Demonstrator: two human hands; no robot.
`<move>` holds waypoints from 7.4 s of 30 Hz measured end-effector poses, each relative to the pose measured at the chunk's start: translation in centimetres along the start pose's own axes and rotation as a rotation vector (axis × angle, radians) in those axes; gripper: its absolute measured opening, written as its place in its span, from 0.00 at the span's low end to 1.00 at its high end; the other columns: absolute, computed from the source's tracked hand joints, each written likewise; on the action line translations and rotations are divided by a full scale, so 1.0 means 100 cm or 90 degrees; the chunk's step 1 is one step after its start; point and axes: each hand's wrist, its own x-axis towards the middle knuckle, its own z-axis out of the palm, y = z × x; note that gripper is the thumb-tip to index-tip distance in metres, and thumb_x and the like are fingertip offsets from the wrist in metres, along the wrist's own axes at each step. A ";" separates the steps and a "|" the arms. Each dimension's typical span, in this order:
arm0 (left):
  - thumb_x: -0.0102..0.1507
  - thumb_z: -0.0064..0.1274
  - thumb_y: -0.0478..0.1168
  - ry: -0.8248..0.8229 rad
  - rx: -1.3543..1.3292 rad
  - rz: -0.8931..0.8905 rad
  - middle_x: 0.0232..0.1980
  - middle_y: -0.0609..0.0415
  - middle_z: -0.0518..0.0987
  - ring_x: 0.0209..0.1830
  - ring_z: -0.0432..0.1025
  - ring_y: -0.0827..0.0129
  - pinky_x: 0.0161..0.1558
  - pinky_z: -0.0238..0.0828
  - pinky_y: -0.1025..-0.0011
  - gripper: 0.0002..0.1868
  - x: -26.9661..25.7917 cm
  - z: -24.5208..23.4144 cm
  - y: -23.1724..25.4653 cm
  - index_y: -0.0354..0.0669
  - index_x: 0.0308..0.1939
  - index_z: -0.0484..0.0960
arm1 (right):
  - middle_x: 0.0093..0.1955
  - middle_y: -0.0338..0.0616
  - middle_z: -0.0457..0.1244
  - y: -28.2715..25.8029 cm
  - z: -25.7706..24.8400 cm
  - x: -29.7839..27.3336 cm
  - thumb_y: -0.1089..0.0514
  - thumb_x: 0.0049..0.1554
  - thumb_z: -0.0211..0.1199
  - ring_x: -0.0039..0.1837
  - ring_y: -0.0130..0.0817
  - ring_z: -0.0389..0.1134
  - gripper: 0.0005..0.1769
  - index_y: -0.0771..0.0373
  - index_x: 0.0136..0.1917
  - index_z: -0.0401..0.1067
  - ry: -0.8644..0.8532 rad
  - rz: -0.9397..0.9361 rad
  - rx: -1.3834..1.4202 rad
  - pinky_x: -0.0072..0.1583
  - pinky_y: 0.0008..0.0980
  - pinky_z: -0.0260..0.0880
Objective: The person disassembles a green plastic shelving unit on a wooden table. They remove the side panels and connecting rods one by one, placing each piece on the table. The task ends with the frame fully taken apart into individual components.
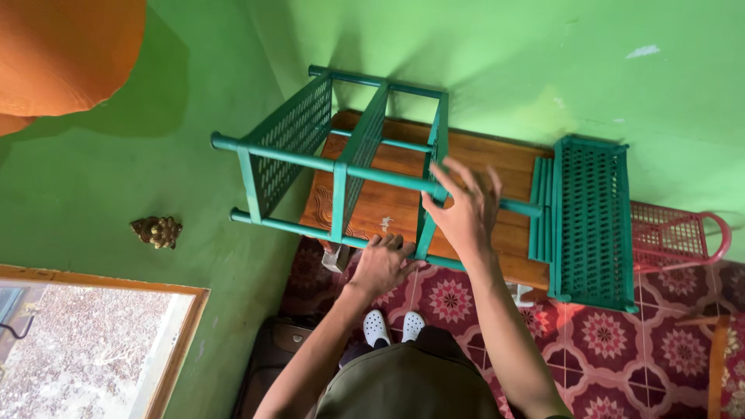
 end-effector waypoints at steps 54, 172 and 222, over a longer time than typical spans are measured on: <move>0.63 0.61 0.58 0.371 -0.055 0.056 0.40 0.55 0.81 0.40 0.71 0.60 0.45 0.62 0.64 0.21 0.245 -0.170 0.000 0.44 0.39 0.84 | 0.19 0.41 0.62 0.070 -0.048 0.174 0.53 0.53 0.68 0.21 0.31 0.62 0.26 0.66 0.61 0.70 -0.209 -0.055 -0.183 0.24 0.34 0.57; 0.59 0.59 0.47 -0.080 -0.570 -0.328 0.59 0.44 0.78 0.53 0.78 0.57 0.54 0.75 0.61 0.29 0.247 0.270 0.186 0.43 0.63 0.75 | 0.40 0.41 0.65 0.374 0.113 -0.161 0.53 0.58 0.67 0.42 0.29 0.65 0.13 0.66 0.47 0.72 0.142 0.539 0.384 0.47 0.31 0.68; 0.67 0.58 0.43 0.690 -0.156 -0.361 0.57 0.31 0.64 0.62 0.61 0.45 0.60 0.60 0.51 0.31 0.150 -0.020 0.045 0.22 0.63 0.63 | 0.53 0.42 0.67 0.086 0.019 0.082 0.61 0.64 0.63 0.52 0.27 0.70 0.17 0.61 0.67 0.71 0.053 0.028 0.584 0.56 0.26 0.72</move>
